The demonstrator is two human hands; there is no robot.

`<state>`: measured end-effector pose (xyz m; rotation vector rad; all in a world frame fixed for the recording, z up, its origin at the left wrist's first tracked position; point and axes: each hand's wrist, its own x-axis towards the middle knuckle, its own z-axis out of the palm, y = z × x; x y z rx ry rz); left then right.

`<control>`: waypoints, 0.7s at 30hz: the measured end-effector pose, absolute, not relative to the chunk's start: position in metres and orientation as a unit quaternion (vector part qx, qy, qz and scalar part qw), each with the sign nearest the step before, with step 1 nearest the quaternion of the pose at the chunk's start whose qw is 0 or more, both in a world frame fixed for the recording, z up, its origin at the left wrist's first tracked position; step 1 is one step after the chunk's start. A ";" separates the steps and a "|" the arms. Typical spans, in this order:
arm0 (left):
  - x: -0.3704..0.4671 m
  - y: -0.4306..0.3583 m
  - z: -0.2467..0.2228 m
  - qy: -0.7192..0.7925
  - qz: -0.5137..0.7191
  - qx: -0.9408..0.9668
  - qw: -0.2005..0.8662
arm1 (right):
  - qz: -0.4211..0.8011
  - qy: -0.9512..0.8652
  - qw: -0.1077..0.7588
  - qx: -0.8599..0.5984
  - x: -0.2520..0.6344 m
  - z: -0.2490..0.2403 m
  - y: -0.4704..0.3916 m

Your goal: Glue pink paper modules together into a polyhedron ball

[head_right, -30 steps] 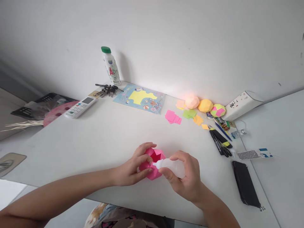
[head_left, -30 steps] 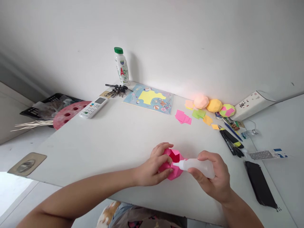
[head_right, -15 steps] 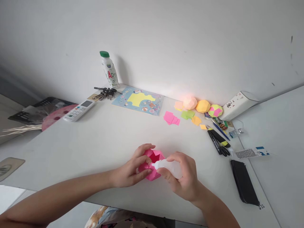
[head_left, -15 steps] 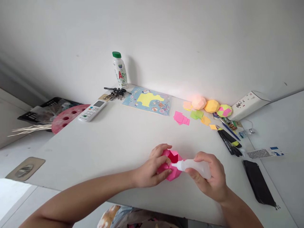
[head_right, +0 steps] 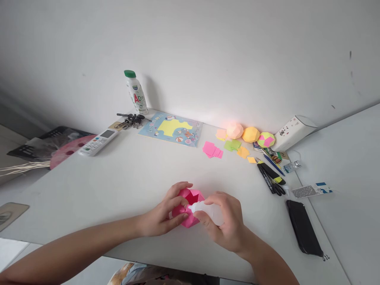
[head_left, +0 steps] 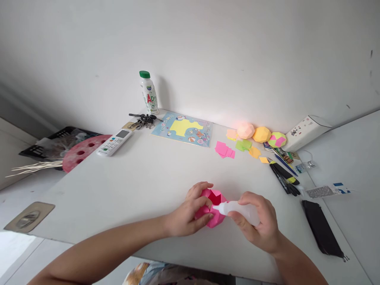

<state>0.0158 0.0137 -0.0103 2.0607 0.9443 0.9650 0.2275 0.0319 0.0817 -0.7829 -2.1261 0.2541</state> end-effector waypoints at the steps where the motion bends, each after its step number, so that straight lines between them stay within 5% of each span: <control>1: 0.016 0.014 -0.010 0.361 0.369 0.789 0.332 | 0.099 -0.847 0.419 -0.311 0.228 0.082 0.032; 21: 0.016 0.013 -0.010 0.368 0.365 0.793 0.320 | 0.108 -0.854 0.414 -0.296 0.228 0.079 0.031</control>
